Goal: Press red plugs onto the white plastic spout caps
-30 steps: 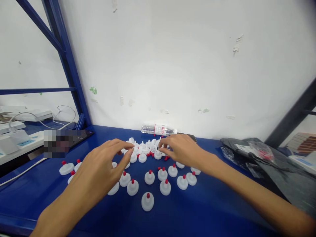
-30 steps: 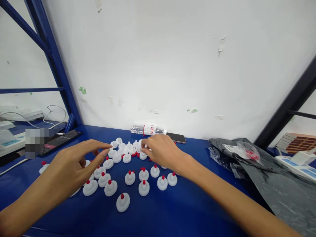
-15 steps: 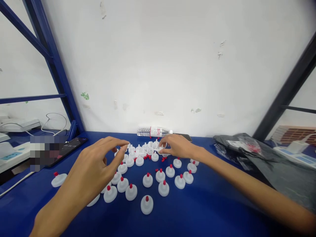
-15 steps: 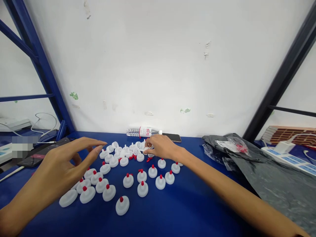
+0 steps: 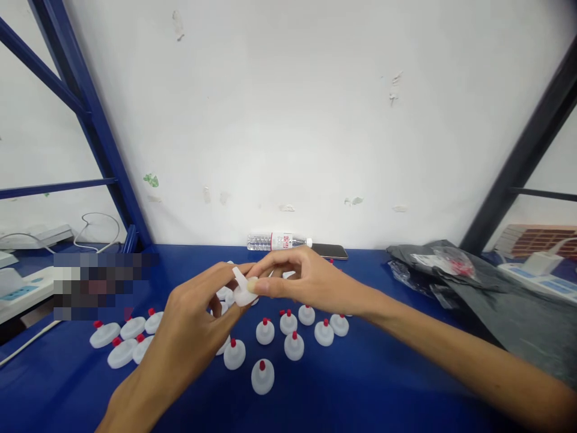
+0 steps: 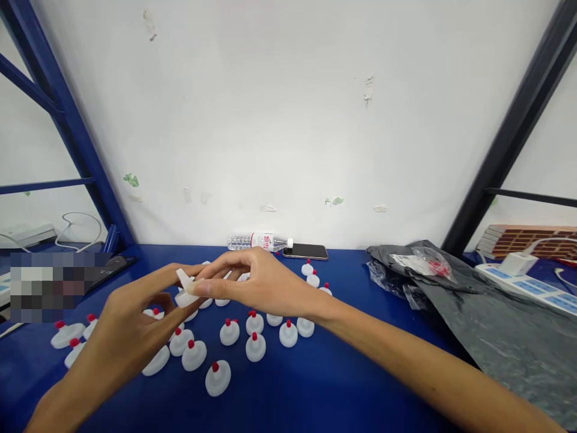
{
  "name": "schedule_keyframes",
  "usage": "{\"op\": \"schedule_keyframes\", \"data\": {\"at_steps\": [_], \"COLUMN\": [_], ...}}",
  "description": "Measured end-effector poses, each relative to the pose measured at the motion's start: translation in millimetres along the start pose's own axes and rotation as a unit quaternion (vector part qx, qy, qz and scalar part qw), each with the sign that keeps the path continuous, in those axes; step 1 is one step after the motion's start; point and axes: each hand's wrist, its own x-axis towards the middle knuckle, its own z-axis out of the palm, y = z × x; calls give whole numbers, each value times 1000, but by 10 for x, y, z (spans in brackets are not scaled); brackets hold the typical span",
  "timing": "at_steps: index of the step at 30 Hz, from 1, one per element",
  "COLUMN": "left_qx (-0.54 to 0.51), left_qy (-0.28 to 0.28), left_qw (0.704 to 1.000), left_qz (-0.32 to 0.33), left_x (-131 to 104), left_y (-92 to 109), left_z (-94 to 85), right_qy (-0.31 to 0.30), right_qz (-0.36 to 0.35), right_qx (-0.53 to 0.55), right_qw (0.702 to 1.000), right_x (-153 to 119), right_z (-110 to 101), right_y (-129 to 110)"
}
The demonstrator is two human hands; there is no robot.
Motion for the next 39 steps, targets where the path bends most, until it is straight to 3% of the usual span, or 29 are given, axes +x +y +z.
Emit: {"op": "schedule_keyframes", "data": {"at_steps": [7,9,11,13,15,18,24,31,34,39], "left_qx": [-10,0,-3,2,24,57,83,96,121,130], "left_qy": [-26,-52,-75,-82,-80,-72,-80,-109,-138,-137], "left_qw": [1000,998,993,989,987,981,974,966,963,963], "left_qz": [-15,-46,-92,-122,-141,-168,-192,-213,-198,-192], "left_x": [3,6,15,31,45,52,41,47,62,94], "left_y": [-14,-63,-106,-133,-146,-147,-79,-70,-100,-123], "left_z": [13,9,-16,-53,-83,-93,-86,-74,-51,-36], "right_qy": [17,50,81,49,-26,-111,-162,-182,-175,-158], "right_qz": [-9,-18,-26,-34,-44,-60,-44,-37,-31,-24], "right_qx": [-28,-128,-264,-369,-411,-412,-401,-424,-442,-454], "right_qw": [999,990,961,928,910,903,900,886,879,876], "right_x": [6,21,41,62,78,80,55,63,67,67], "right_z": [22,43,56,56,48,41,51,86,117,151], "right_y": [93,160,255,373,493,624,638,664,687,711]}}
